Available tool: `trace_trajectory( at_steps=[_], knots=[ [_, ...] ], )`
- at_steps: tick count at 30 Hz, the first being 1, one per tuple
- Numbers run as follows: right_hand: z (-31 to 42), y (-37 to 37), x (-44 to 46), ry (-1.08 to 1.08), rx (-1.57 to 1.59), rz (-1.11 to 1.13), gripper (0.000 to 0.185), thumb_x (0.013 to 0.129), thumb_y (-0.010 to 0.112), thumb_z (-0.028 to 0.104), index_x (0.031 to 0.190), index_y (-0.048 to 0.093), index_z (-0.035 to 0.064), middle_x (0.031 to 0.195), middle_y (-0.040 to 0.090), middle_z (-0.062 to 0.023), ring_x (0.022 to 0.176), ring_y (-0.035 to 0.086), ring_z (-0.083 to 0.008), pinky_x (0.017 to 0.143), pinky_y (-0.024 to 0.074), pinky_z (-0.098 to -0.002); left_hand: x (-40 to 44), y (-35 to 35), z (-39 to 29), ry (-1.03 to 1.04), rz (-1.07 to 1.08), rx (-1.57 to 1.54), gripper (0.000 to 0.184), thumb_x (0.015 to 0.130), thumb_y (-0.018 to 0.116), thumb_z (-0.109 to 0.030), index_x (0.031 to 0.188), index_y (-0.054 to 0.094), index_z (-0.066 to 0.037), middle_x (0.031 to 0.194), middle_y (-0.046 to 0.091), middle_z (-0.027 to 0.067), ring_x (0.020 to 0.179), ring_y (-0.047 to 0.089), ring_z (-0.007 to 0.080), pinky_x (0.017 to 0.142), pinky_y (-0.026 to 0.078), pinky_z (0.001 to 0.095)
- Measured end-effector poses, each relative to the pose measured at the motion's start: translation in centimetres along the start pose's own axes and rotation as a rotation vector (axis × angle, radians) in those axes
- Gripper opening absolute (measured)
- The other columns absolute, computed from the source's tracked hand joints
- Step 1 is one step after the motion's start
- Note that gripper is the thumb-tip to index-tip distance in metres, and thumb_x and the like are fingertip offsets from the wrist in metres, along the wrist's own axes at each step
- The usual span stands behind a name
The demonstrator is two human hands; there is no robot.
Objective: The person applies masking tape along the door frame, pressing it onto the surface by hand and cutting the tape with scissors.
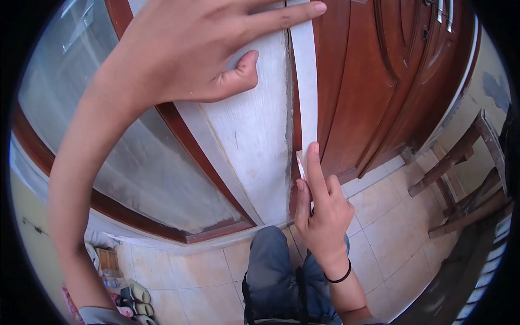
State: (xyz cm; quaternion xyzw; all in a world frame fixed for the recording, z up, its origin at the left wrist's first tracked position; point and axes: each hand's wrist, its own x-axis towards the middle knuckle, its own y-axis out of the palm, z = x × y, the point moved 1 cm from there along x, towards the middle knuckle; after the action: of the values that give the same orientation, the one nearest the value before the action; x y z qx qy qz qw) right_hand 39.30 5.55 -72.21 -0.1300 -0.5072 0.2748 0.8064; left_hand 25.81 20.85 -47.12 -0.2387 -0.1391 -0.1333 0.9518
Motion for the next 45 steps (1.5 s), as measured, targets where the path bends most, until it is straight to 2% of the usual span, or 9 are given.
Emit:
trace_trajectory(
  at_steps=[4, 7, 12, 14, 17, 24, 32, 34, 45],
  knots=[
    [0.0, -0.1, 0.6, 0.010, -0.112, 0.053, 0.068, 0.096, 0.079, 0.017, 0.160, 0.058, 0.0255, 0.074, 0.046, -0.0050, 0.048, 0.046, -0.0220, 0.045, 0.0426, -0.0360, 0.6, -0.8, -0.5, -0.050, 0.178, 0.118, 0.082, 0.082, 0.065, -0.037, 0.162, 0.051, -0.023, 0.170, 0.045, 0.0049, 0.164, 0.030, 0.0296, 0.133, -0.002, 0.0744],
    [-0.5, -0.4, 0.3, -0.021, -0.097, 0.037, 0.067, 0.097, 0.077, 0.018, 0.160, 0.058, 0.0280, 0.075, 0.047, -0.0058, 0.048, 0.049, -0.0233, 0.044, 0.0432, -0.0372, 0.4, -0.3, 0.0, -0.002, 0.049, -0.038, 0.081, 0.083, 0.066, -0.038, 0.161, 0.051, -0.023, 0.172, 0.043, 0.0054, 0.165, 0.028, 0.0309, 0.132, -0.001, 0.0763],
    [-0.8, -0.9, 0.8, -0.039, -0.117, 0.056, 0.066, 0.098, 0.077, 0.018, 0.160, 0.058, 0.0277, 0.075, 0.048, -0.0061, 0.048, 0.052, -0.0246, 0.043, 0.0444, -0.0387, 0.1, 1.6, 0.5, 0.080, -0.120, 0.160, 0.081, 0.083, 0.065, -0.040, 0.161, 0.051, -0.023, 0.173, 0.041, 0.0054, 0.165, 0.027, 0.0314, 0.131, 0.000, 0.0780],
    [-0.6, -0.9, 1.3, -0.020, -0.150, 0.080, 0.066, 0.098, 0.076, 0.018, 0.160, 0.058, 0.0277, 0.075, 0.049, -0.0064, 0.048, 0.053, -0.0254, 0.043, 0.0453, -0.0397, 0.4, -0.7, -0.4, -0.014, 0.093, 0.057, 0.081, 0.083, 0.065, -0.040, 0.161, 0.051, -0.023, 0.173, 0.040, 0.0049, 0.165, 0.026, 0.0313, 0.131, 0.001, 0.0778],
    [-0.3, -0.8, 2.1, -0.025, -0.198, 0.119, 0.066, 0.097, 0.076, 0.018, 0.160, 0.057, 0.0274, 0.075, 0.052, -0.0084, 0.048, 0.057, -0.0284, 0.044, 0.0473, -0.0422, 0.6, -0.9, -0.6, -0.029, 0.123, 0.073, 0.082, 0.084, 0.064, -0.041, 0.162, 0.049, -0.024, 0.174, 0.039, 0.0039, 0.165, 0.026, 0.0305, 0.132, -0.001, 0.0768],
    [0.2, -1.1, 3.5, -0.043, -0.238, 0.180, 0.061, 0.098, 0.074, 0.018, 0.157, 0.060, 0.0208, 0.071, 0.056, -0.0111, 0.048, 0.061, -0.0326, 0.044, 0.0491, -0.0456, -0.1, 0.4, -0.3, 0.004, 0.003, 0.095, 0.090, 0.077, 0.061, -0.038, 0.165, 0.046, -0.028, 0.174, 0.040, 0.0032, 0.164, 0.029, 0.0297, 0.134, -0.002, 0.0727],
    [0.5, -1.1, 3.7, -0.043, -0.270, 0.193, 0.057, 0.099, 0.072, 0.018, 0.156, 0.062, 0.0190, 0.070, 0.057, -0.0116, 0.050, 0.064, -0.0327, 0.044, 0.0494, -0.0454, 0.2, -0.1, -0.6, -0.035, 0.139, 0.160, 0.090, 0.075, 0.060, -0.034, 0.164, 0.048, -0.026, 0.173, 0.042, 0.0040, 0.163, 0.031, 0.0305, 0.134, -0.001, 0.0720],
    [0.6, -1.1, 3.7, -0.039, -0.272, 0.203, 0.058, 0.100, 0.072, 0.019, 0.156, 0.061, 0.0188, 0.069, 0.057, -0.0113, 0.050, 0.065, -0.0319, 0.044, 0.0497, -0.0449, -0.1, 0.6, -0.2, 0.034, -0.050, 0.082, 0.089, 0.075, 0.060, -0.035, 0.163, 0.049, -0.025, 0.173, 0.042, 0.0042, 0.163, 0.031, 0.0306, 0.134, -0.001, 0.0719],
    [0.5, -1.1, 3.9, -0.035, -0.257, 0.231, 0.059, 0.099, 0.073, 0.018, 0.157, 0.061, 0.0177, 0.069, 0.058, -0.0112, 0.048, 0.065, -0.0302, 0.043, 0.0486, -0.0434, 0.0, 0.1, -0.4, 0.010, 0.029, 0.107, 0.089, 0.076, 0.059, -0.036, 0.163, 0.049, -0.025, 0.172, 0.043, 0.0036, 0.163, 0.031, 0.0301, 0.135, -0.002, 0.0715]
  ],
)
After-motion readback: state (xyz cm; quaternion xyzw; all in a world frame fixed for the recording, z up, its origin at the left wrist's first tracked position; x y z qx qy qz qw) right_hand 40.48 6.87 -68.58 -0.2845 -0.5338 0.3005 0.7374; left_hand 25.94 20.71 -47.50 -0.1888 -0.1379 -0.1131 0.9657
